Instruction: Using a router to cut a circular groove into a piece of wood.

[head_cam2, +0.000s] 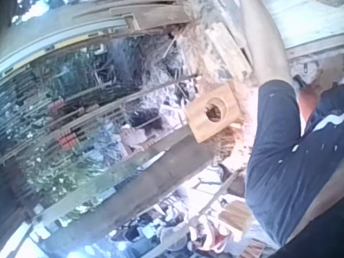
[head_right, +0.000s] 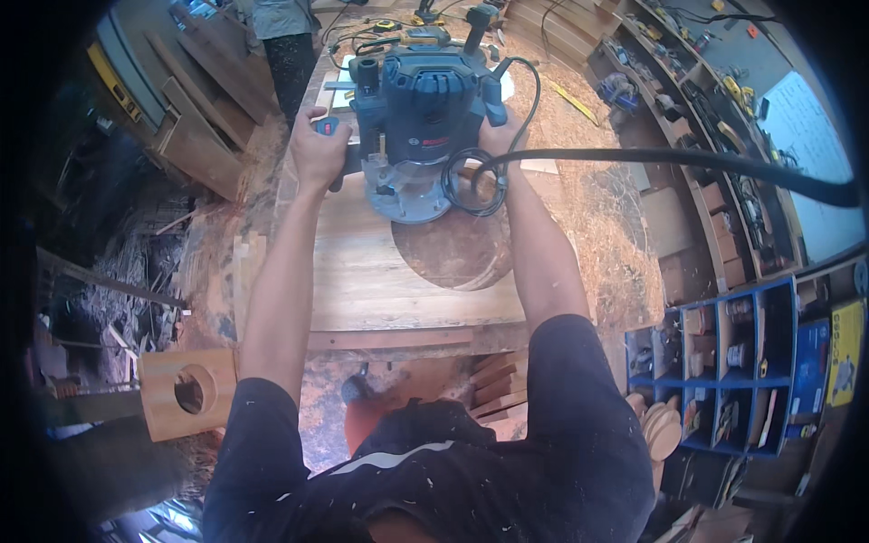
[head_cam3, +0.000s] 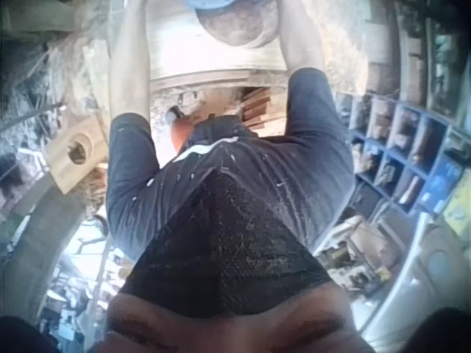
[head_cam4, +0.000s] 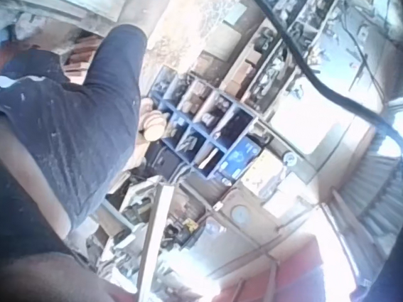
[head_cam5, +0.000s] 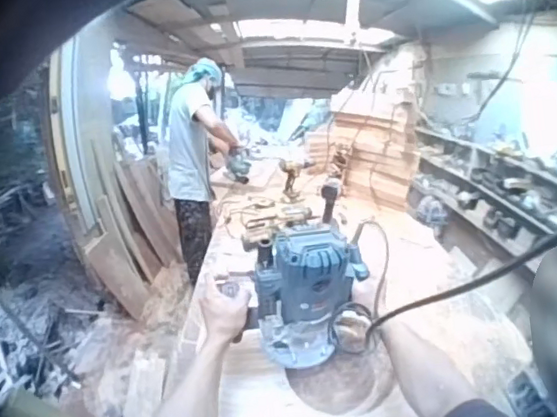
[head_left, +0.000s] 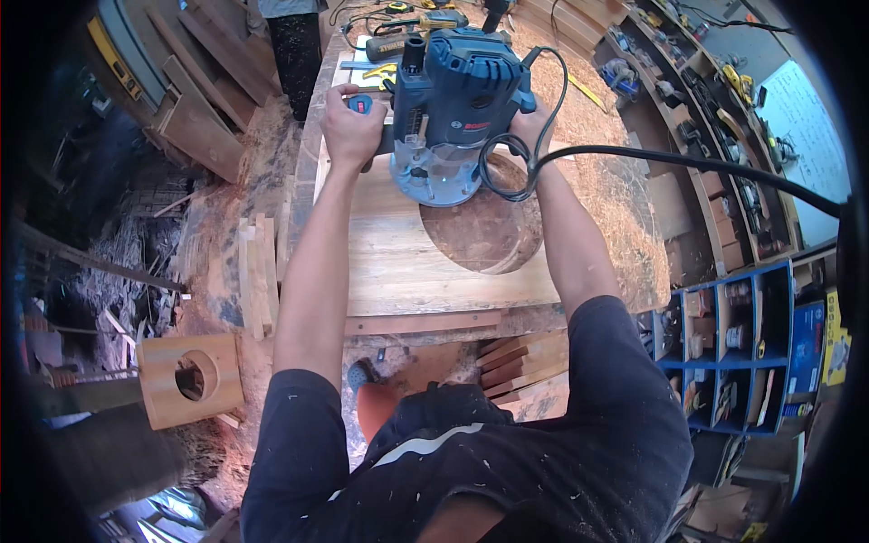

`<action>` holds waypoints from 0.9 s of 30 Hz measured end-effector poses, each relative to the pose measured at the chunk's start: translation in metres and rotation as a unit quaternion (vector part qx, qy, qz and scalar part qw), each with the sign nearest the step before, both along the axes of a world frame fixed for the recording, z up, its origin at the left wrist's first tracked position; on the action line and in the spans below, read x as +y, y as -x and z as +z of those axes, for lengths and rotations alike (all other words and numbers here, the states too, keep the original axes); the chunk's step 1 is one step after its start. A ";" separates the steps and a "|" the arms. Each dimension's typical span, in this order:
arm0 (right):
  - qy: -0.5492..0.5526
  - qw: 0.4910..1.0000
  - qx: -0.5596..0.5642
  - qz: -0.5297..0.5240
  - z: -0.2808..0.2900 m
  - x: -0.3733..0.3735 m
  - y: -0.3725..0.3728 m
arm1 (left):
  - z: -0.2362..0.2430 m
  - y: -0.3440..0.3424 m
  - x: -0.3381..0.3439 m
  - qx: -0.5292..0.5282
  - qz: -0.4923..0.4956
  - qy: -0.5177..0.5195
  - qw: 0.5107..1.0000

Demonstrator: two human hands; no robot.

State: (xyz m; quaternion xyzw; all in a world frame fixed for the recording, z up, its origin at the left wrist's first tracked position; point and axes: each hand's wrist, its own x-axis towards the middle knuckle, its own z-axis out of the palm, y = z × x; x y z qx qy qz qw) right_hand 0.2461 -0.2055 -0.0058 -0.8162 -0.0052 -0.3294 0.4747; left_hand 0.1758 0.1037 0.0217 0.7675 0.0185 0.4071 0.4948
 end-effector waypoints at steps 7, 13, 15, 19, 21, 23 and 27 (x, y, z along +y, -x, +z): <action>-0.055 0.995 -0.021 0.076 0.012 0.008 0.011 | 0.000 -0.002 0.000 0.056 -0.050 0.036 0.997; -0.041 0.998 0.001 0.049 0.018 0.007 0.013 | -0.007 -0.015 -0.004 0.067 -0.067 0.049 0.994; -0.043 0.998 0.008 0.037 0.017 0.003 0.011 | -0.008 -0.019 -0.007 0.064 -0.068 0.038 0.995; -0.039 0.999 0.020 0.032 0.014 -0.010 0.001 | -0.007 -0.028 -0.015 0.042 -0.065 0.040 0.996; -0.030 0.999 0.009 0.025 0.013 -0.014 -0.001 | -0.009 -0.031 -0.019 0.045 -0.056 0.024 0.997; -0.039 0.999 0.016 0.023 0.013 -0.013 -0.004 | -0.011 -0.032 -0.020 0.037 -0.048 0.016 0.998; -0.059 0.998 0.019 0.021 0.007 -0.021 -0.009 | -0.013 -0.035 -0.027 0.029 -0.039 0.016 0.999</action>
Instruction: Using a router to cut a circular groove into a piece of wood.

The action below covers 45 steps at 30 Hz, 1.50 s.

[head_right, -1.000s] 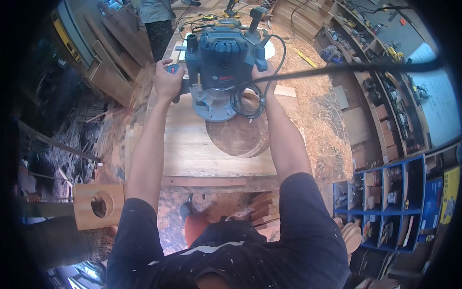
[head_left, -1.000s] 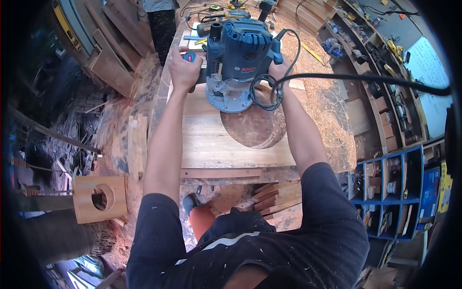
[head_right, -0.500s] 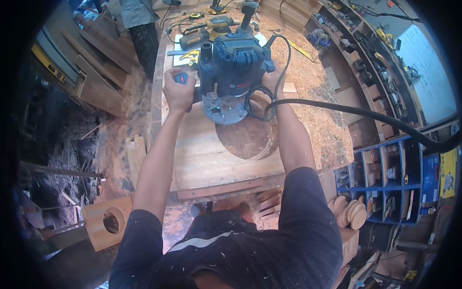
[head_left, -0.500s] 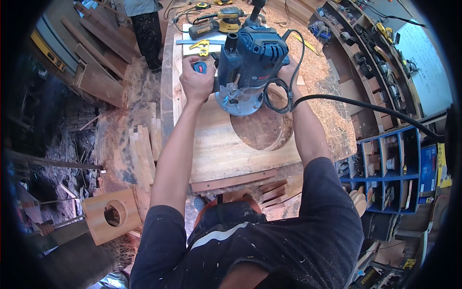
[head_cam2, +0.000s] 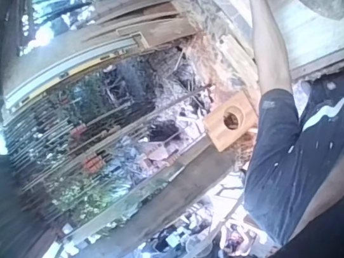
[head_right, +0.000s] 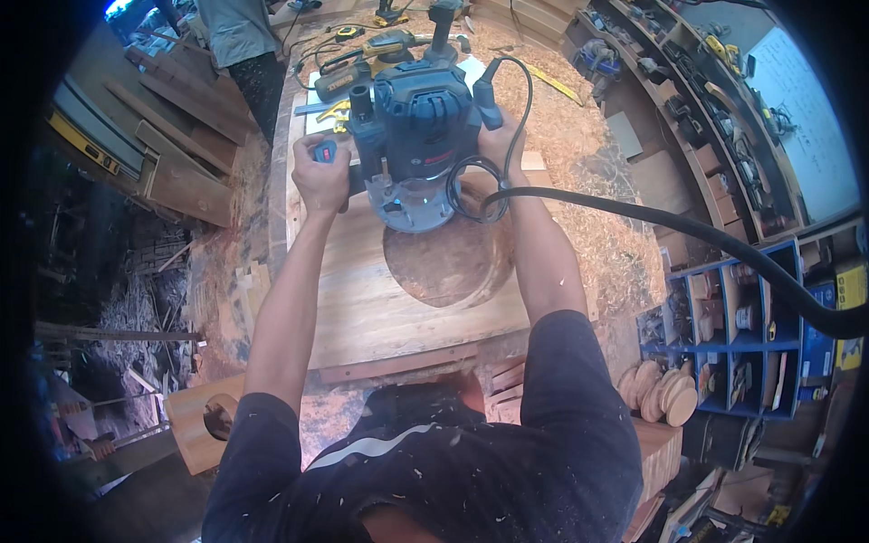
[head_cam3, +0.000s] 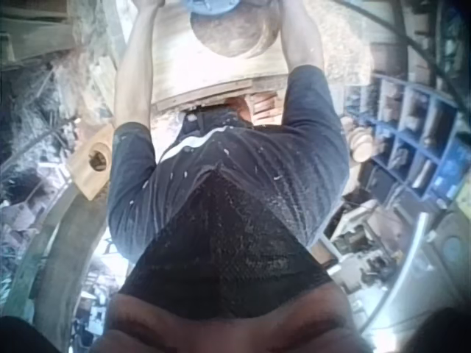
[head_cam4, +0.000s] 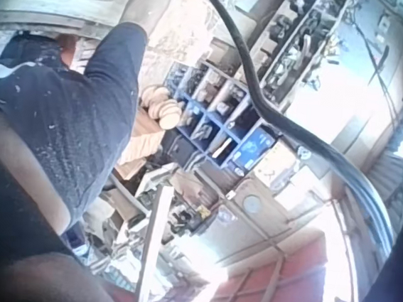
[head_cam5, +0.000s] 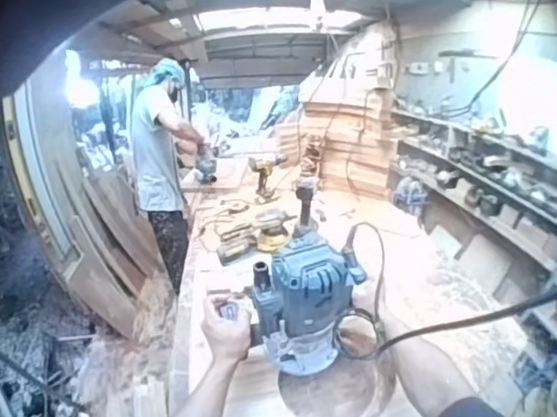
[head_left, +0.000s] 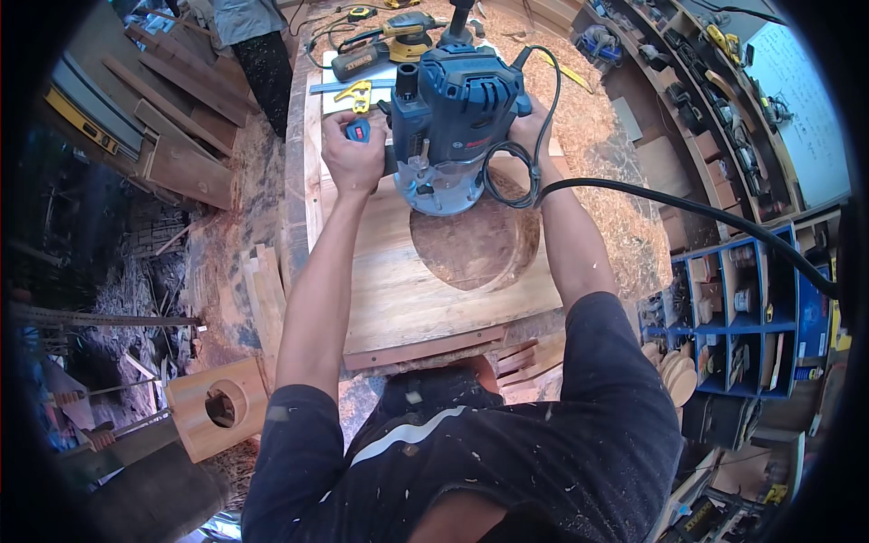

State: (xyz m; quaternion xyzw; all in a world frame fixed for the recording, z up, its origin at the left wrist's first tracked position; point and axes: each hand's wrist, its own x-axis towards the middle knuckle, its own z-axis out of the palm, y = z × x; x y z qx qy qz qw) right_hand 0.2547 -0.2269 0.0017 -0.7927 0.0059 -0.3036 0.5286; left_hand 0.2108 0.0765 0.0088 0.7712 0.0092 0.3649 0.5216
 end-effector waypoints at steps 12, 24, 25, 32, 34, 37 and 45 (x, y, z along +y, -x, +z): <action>0.014 1.000 -0.021 -0.008 -0.001 -0.022 -0.007 | 0.009 -0.008 -0.022 0.032 -0.022 0.024 0.999; 0.023 0.999 -0.022 -0.012 0.002 -0.038 -0.006 | 0.006 -0.016 -0.040 -0.035 -0.006 0.015 0.999; 0.023 0.999 -0.020 -0.011 0.002 -0.040 -0.005 | 0.006 -0.016 -0.042 -0.033 -0.006 0.015 0.999; 0.024 0.999 -0.014 -0.017 0.002 -0.051 -0.007 | 0.007 -0.018 -0.051 -0.013 -0.002 0.020 1.000; 0.023 0.999 -0.022 -0.019 0.001 -0.056 -0.006 | 0.006 -0.019 -0.055 -0.012 0.002 0.018 1.000; -0.023 1.000 -0.006 -0.008 0.005 -0.055 -0.002 | 0.006 -0.020 -0.059 -0.009 0.006 0.001 1.000; 0.003 1.000 -0.014 -0.021 0.000 -0.077 -0.004 | 0.010 -0.021 -0.072 0.026 -0.016 0.009 0.999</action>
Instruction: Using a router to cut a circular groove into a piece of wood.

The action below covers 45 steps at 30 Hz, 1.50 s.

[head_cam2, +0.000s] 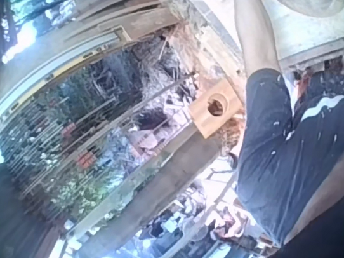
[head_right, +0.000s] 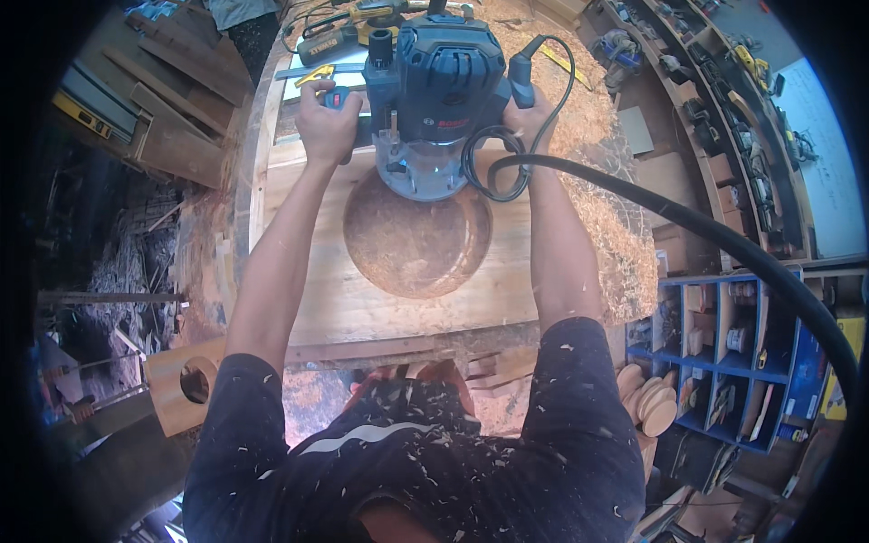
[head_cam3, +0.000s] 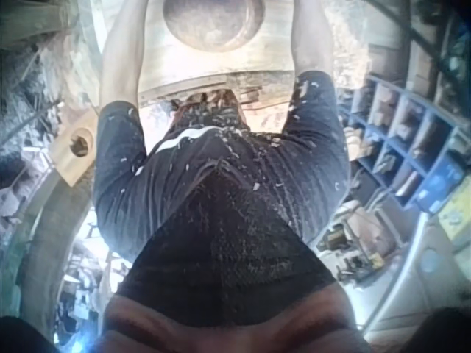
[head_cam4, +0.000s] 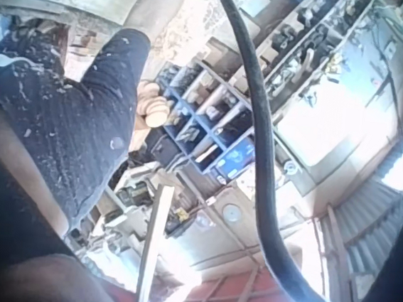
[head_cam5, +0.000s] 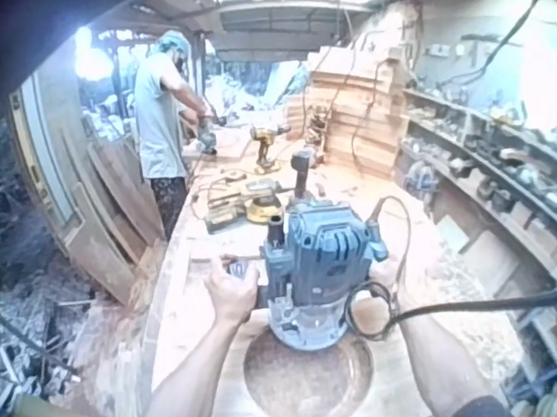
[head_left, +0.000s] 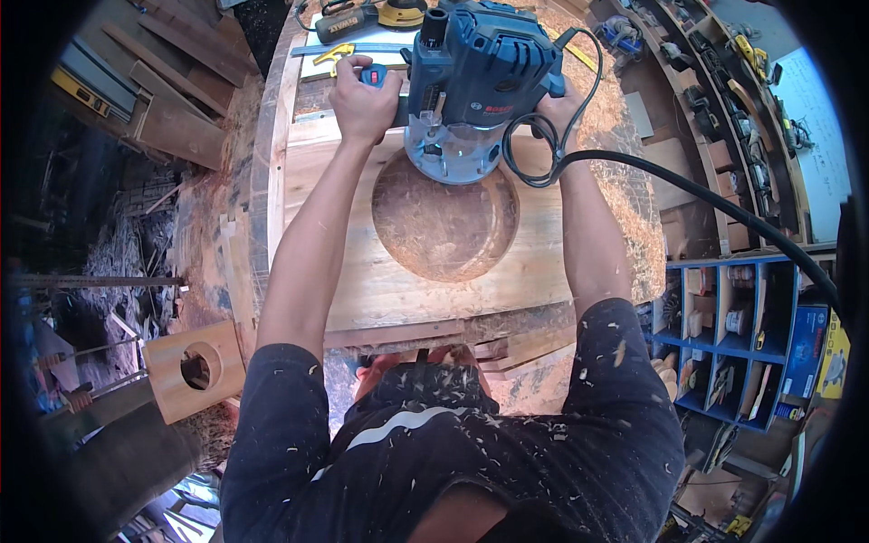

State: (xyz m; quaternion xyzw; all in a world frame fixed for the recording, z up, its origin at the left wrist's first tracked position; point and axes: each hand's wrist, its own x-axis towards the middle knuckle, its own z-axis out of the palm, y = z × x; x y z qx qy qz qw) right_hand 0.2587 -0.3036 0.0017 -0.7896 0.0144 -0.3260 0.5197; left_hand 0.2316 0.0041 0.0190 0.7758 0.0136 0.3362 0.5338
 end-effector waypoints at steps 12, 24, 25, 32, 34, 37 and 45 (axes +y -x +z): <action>0.014 0.999 0.019 -0.025 -0.003 -0.034 0.013 | 0.000 0.001 -0.028 0.010 -0.008 -0.019 1.000; 0.027 0.999 0.020 -0.032 0.003 -0.048 0.029 | -0.004 -0.002 -0.041 0.019 -0.004 -0.045 0.999; 0.016 0.999 0.026 -0.030 0.006 -0.045 0.033 | -0.004 -0.002 -0.041 0.021 -0.010 -0.046 0.999; 0.026 0.999 0.012 -0.026 0.003 -0.059 0.040 | 0.000 0.004 -0.053 0.007 -0.023 -0.030 0.999; 0.028 0.999 0.008 -0.031 0.003 -0.060 0.044 | -0.001 0.005 -0.054 0.005 -0.027 -0.038 0.999; 0.026 0.999 0.023 -0.025 0.004 -0.062 0.049 | -0.002 0.006 -0.056 0.007 -0.025 -0.041 0.999; 0.011 0.999 0.045 -0.006 0.014 -0.069 0.069 | 0.003 0.014 -0.065 0.042 -0.049 -0.031 0.997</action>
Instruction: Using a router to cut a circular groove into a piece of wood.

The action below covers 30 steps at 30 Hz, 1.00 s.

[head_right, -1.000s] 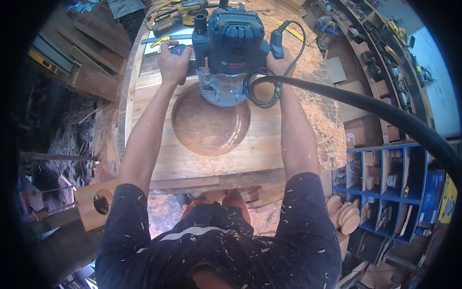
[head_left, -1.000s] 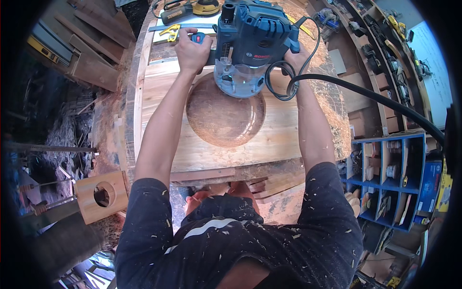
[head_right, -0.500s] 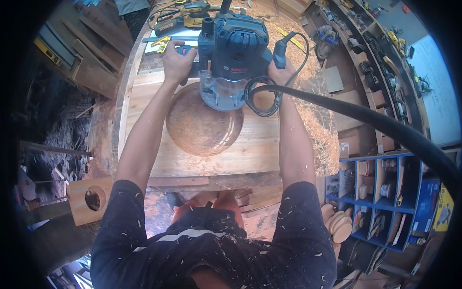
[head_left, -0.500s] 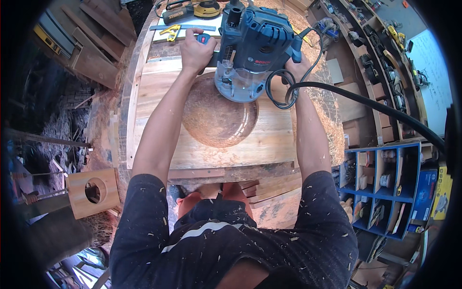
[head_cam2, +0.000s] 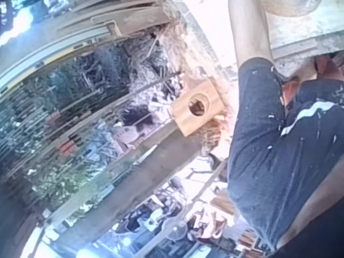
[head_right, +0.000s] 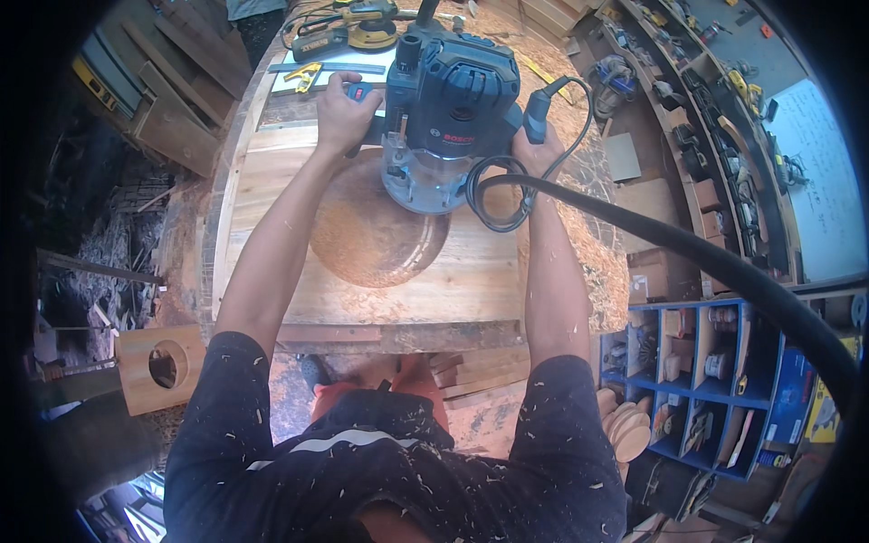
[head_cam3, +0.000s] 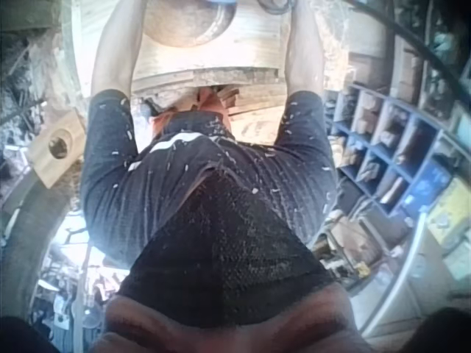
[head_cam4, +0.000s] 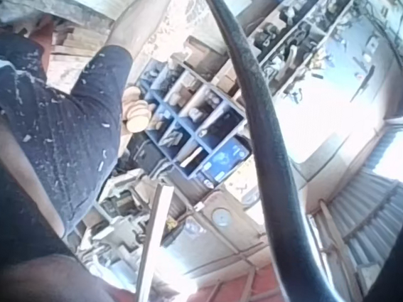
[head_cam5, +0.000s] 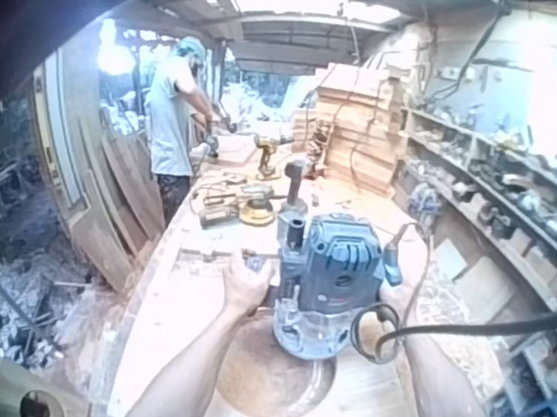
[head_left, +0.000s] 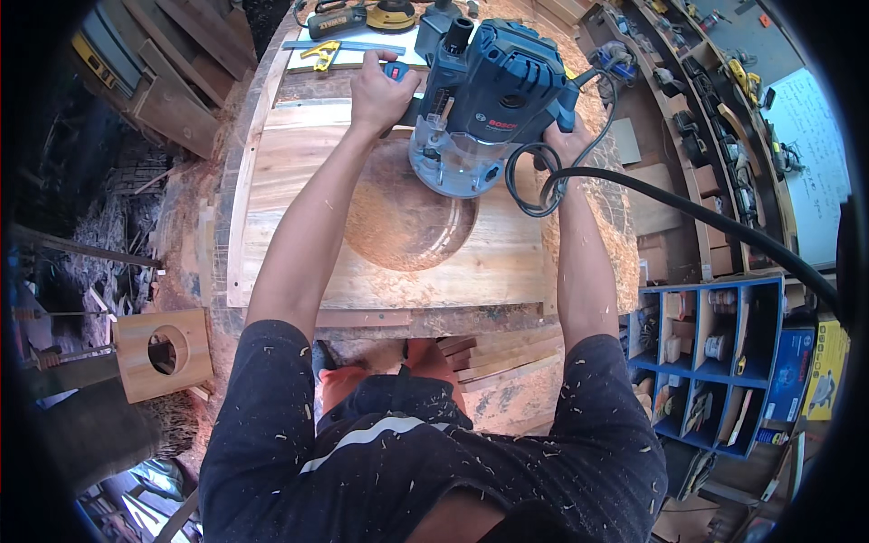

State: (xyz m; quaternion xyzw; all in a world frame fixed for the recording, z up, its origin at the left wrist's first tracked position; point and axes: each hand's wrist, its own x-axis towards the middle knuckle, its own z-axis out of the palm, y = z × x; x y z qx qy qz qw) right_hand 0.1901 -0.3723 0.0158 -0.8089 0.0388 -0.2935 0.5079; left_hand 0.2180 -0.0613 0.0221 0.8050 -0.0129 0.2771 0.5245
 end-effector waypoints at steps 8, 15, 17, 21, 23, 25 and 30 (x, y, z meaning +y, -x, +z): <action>0.033 0.999 -0.039 -0.011 -0.007 -0.018 0.009 | -0.005 0.005 -0.012 -0.017 -0.008 0.013 1.000; 0.063 0.996 -0.038 -0.042 -0.011 -0.027 0.022 | -0.005 0.014 -0.019 -0.009 -0.018 0.013 1.000; 0.062 0.997 -0.038 -0.032 -0.010 -0.031 0.027 | -0.005 0.017 -0.021 -0.004 -0.032 0.028 0.999; 0.053 0.997 -0.053 -0.008 -0.008 -0.034 0.037 | -0.004 0.023 -0.026 0.000 -0.035 0.020 0.999; 0.052 0.997 -0.058 -0.012 -0.005 -0.031 0.044 | -0.003 0.027 -0.027 0.009 -0.037 0.024 0.999; 0.054 0.996 -0.063 -0.016 -0.002 -0.031 0.051 | -0.003 0.030 -0.029 0.022 -0.042 0.016 0.999; 0.090 0.994 -0.046 -0.046 0.003 -0.031 0.066 | -0.004 0.037 -0.032 0.013 -0.039 0.009 0.999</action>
